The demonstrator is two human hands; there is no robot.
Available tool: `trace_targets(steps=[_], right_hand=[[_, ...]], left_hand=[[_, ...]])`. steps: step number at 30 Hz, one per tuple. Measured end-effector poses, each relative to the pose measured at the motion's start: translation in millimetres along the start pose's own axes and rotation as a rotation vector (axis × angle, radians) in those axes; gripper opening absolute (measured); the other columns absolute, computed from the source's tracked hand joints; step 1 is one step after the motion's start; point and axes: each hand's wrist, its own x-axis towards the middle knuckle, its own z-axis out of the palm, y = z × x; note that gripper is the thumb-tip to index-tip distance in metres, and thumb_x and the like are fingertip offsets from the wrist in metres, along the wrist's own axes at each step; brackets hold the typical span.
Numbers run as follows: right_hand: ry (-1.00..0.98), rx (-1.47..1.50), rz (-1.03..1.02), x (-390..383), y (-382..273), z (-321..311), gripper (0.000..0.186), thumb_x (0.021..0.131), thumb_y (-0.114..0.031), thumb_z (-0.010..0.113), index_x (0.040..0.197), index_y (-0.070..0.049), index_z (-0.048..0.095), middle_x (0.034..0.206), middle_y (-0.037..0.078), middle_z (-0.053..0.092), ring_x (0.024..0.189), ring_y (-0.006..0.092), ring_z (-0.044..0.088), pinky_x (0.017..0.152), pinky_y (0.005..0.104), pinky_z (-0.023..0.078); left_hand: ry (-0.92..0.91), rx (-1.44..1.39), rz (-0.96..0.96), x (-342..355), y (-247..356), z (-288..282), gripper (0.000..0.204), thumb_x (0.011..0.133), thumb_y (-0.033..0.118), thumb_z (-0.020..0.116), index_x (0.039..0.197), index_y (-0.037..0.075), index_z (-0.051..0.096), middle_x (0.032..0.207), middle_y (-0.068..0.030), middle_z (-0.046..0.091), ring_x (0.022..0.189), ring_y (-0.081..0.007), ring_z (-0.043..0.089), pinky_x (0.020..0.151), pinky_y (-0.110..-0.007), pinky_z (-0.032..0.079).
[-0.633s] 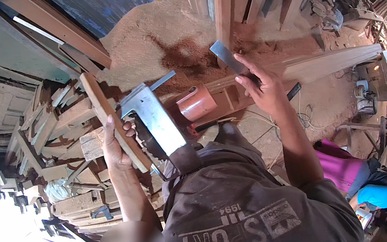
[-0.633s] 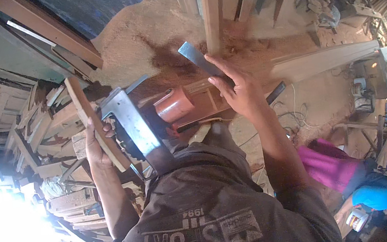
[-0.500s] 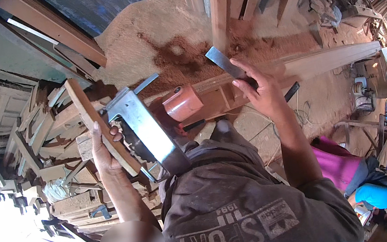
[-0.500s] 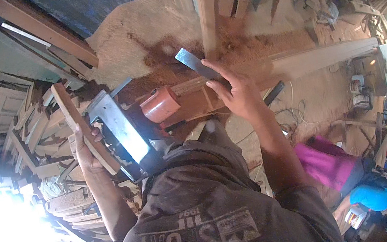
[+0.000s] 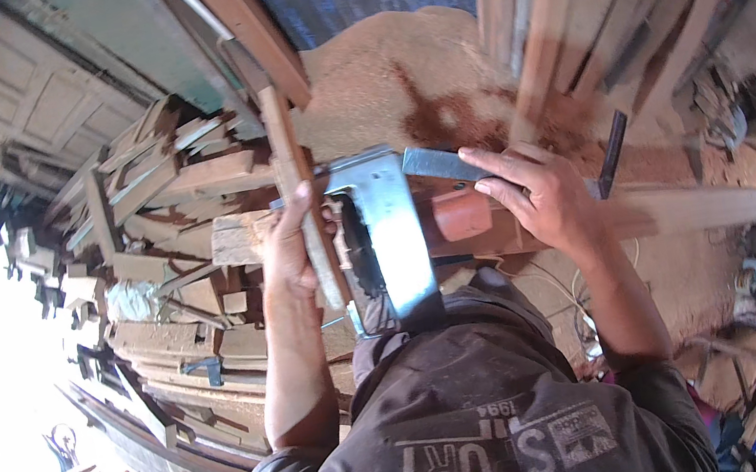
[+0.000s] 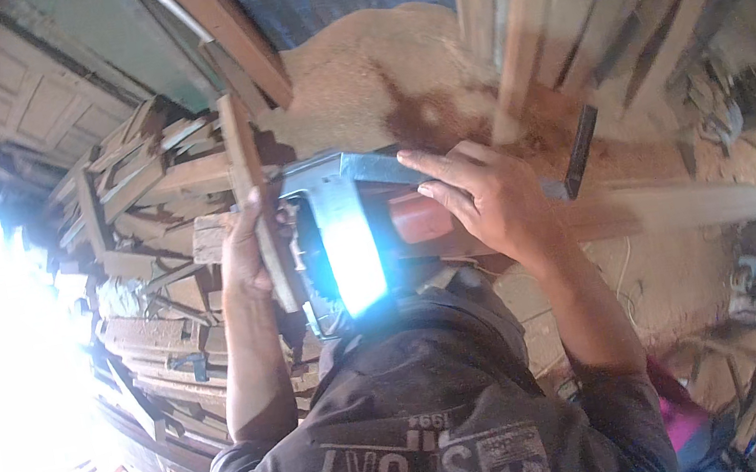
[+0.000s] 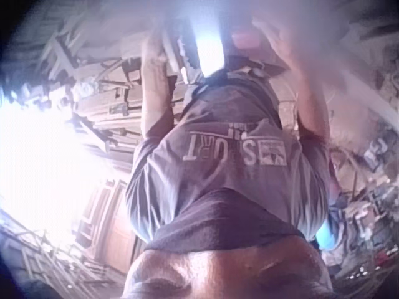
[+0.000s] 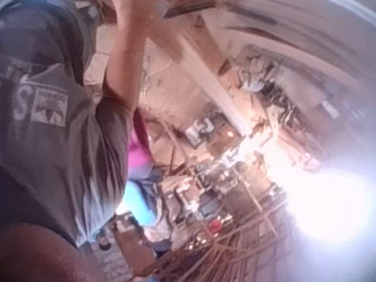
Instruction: The person uses a circular saw to cut a long wooden plank in a workshop. They position the saw, make a cut, and then use a metal square to measure and mark the wood for subsequent cuts.
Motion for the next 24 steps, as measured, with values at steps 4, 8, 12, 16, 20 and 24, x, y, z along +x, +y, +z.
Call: trace_targets(steps=[4,8,12,16,20,24], right_hand=[[-0.032,-0.026,-0.210,29.6,-19.4,19.1,0.041,0.089,-0.011,0.081,0.130,-0.012,0.077,0.089,0.008,0.070,0.083,0.0250,0.060,0.078,0.0403,0.053],[-0.047,-0.087,-0.282,39.8,-20.9,42.8,0.041,0.087,-0.012,0.082,0.128,-0.014,0.078,0.095,0.005,0.069,0.086,0.0228,0.058,0.080,0.0389,0.052],[-0.039,-0.120,-0.289,38.4,-19.3,57.6,0.041,0.086,-0.012,0.083,0.126,-0.014,0.079,0.099,0.005,0.069,0.087,0.0231,0.058,0.079,0.0389,0.053],[-0.079,-0.118,-0.262,32.4,-21.7,63.3,0.039,0.085,-0.012,0.084,0.123,-0.013,0.080,0.100,0.005,0.069,0.087,0.0241,0.058,0.078,0.0390,0.053],[-0.102,-0.100,-0.251,23.3,-26.7,65.4,0.038,0.084,-0.012,0.085,0.121,-0.013,0.081,0.101,0.005,0.069,0.088,0.0244,0.058,0.079,0.0387,0.053],[-0.086,-0.107,-0.244,17.0,-29.8,67.5,0.036,0.084,-0.012,0.085,0.120,-0.013,0.081,0.101,0.005,0.069,0.089,0.0245,0.058,0.081,0.0387,0.053]], left_hand=[[0.011,0.046,-0.028,-11.0,4.9,13.8,0.034,0.096,0.030,0.082,0.109,0.003,0.066,0.081,-0.0059,0.067,0.066,-0.0146,0.065,0.057,-0.029,0.057],[-0.012,0.088,0.022,-20.3,6.8,23.7,0.029,0.097,0.028,0.080,0.104,0.003,0.067,0.080,-0.0058,0.069,0.065,-0.0137,0.067,0.054,-0.027,0.055],[-0.044,0.061,-0.016,-26.5,9.9,29.2,0.025,0.098,0.021,0.078,0.107,0.000,0.068,0.084,-0.0069,0.071,0.069,-0.0132,0.069,0.059,-0.027,0.057],[0.001,0.094,-0.004,-30.4,9.8,35.2,0.031,0.097,0.019,0.078,0.114,-0.005,0.067,0.095,-0.0115,0.073,0.077,-0.0174,0.072,0.064,-0.030,0.061],[-0.038,0.089,0.012,-32.3,11.0,36.2,0.042,0.096,0.021,0.079,0.121,-0.009,0.063,0.101,-0.0167,0.072,0.081,-0.0221,0.074,0.064,-0.032,0.063],[-0.069,0.098,0.013,-32.0,10.6,34.7,0.042,0.096,0.019,0.078,0.124,-0.010,0.064,0.104,-0.0175,0.073,0.084,-0.0230,0.075,0.064,-0.033,0.064]])
